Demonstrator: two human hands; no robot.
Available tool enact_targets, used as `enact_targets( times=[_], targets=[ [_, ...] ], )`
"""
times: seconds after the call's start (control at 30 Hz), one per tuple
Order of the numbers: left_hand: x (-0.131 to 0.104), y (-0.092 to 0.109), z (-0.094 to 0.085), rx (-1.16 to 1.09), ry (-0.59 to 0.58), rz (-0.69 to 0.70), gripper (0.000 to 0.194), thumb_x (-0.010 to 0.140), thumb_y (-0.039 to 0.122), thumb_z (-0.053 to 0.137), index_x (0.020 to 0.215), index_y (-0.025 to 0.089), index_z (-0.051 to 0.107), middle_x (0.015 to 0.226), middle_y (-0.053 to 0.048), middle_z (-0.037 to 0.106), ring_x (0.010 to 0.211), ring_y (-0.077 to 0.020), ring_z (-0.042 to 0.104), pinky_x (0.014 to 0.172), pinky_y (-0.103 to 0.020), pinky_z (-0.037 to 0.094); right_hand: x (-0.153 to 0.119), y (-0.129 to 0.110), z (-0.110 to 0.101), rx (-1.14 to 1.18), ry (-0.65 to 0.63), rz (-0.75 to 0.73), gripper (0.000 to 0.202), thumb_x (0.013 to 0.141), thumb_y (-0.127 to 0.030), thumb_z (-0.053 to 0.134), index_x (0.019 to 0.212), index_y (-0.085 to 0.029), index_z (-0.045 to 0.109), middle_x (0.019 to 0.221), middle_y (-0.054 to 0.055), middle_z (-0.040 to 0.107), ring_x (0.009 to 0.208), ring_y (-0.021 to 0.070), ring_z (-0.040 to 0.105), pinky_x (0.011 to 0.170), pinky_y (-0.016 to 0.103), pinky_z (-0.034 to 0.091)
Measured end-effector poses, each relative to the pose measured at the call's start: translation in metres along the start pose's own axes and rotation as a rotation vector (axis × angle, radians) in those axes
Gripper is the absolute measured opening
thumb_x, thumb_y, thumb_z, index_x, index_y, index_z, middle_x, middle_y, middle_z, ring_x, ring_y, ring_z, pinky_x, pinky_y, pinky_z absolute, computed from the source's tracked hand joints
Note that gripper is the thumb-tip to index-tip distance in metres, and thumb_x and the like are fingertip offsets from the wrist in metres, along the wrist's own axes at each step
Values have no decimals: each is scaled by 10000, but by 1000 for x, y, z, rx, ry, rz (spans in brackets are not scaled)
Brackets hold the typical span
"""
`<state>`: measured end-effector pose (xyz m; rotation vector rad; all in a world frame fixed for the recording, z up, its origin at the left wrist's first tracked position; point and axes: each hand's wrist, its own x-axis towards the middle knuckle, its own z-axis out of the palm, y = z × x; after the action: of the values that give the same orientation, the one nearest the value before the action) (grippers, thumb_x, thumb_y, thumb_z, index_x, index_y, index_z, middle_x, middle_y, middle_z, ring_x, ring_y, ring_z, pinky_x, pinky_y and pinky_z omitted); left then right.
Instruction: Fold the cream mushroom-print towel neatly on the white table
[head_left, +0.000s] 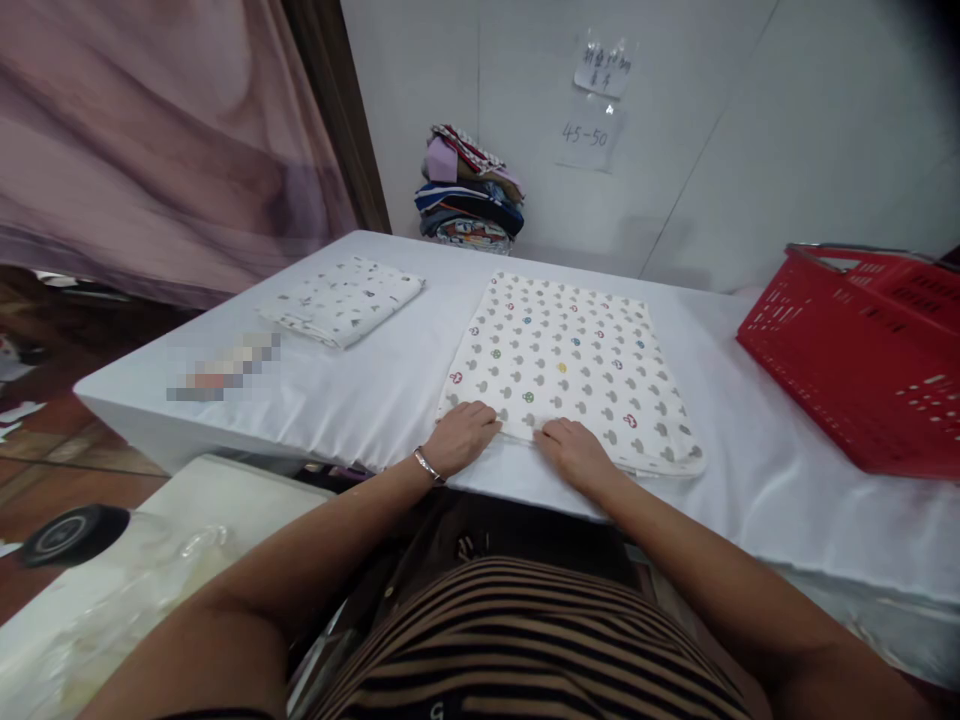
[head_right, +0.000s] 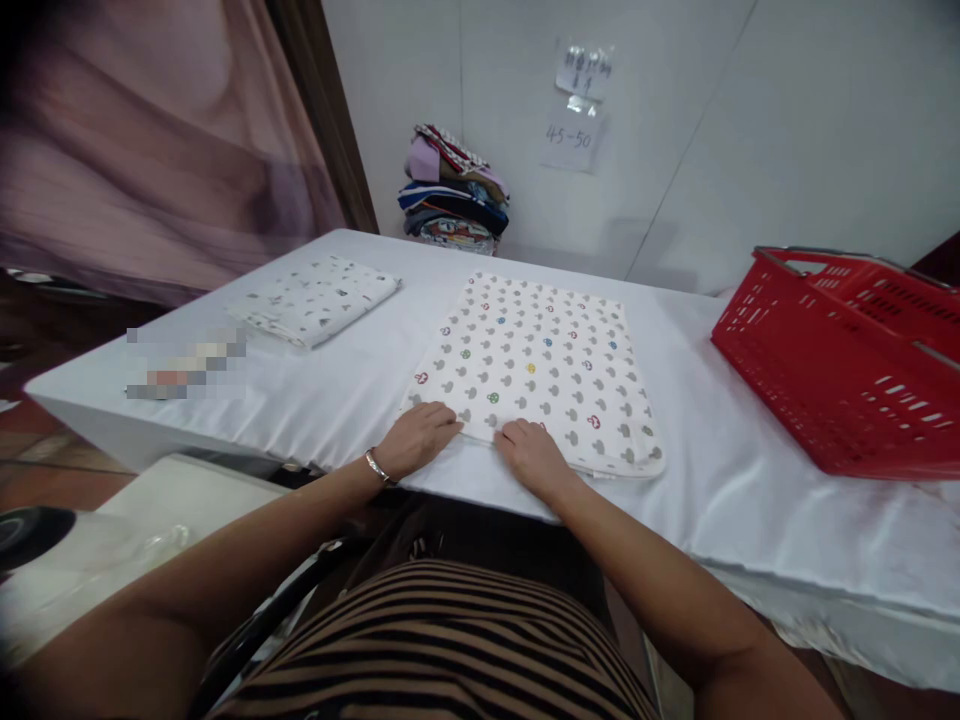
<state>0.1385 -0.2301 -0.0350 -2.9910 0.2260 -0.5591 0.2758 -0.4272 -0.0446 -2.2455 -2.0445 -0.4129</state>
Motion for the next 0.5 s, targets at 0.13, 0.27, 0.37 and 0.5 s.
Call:
enact_targets(
  times=[0.13, 0.27, 0.37, 0.5],
  targets=[
    [-1, 1, -4, 0, -45, 28, 248, 939, 210, 375, 857, 157, 603, 846, -39, 579, 819, -166, 484, 732, -314, 361, 0, -3, -9, -35, -58, -20, 249, 926, -148, 397, 1096, -131, 578, 993, 99, 575, 888, 215, 457, 721, 327, 348],
    [0, -2, -11, 14, -107, 85, 219, 927, 206, 382, 922, 155, 596, 872, -53, 572, 841, -175, 487, 736, -320, 356, 0, -5, -16, -51, -116, -25, 252, 922, -155, 400, 1115, -130, 561, 1011, 99, 564, 905, 218, 459, 734, 328, 354],
    [3, -3, -14, 74, -144, 132, 228, 929, 201, 369, 930, 155, 592, 864, -57, 571, 815, -179, 491, 720, -326, 350, 1, -5, -17, -32, -133, -25, 245, 930, -171, 393, 1103, -129, 561, 1016, 99, 563, 901, 213, 464, 743, 327, 358],
    [9, -1, -14, 155, -160, 179, 209, 915, 172, 385, 886, 135, 588, 847, -77, 572, 786, -190, 498, 708, -342, 346, 5, -8, -17, -24, -138, -22, 234, 931, -164, 392, 1066, -111, 577, 970, 110, 566, 868, 214, 479, 720, 330, 361]
  ],
)
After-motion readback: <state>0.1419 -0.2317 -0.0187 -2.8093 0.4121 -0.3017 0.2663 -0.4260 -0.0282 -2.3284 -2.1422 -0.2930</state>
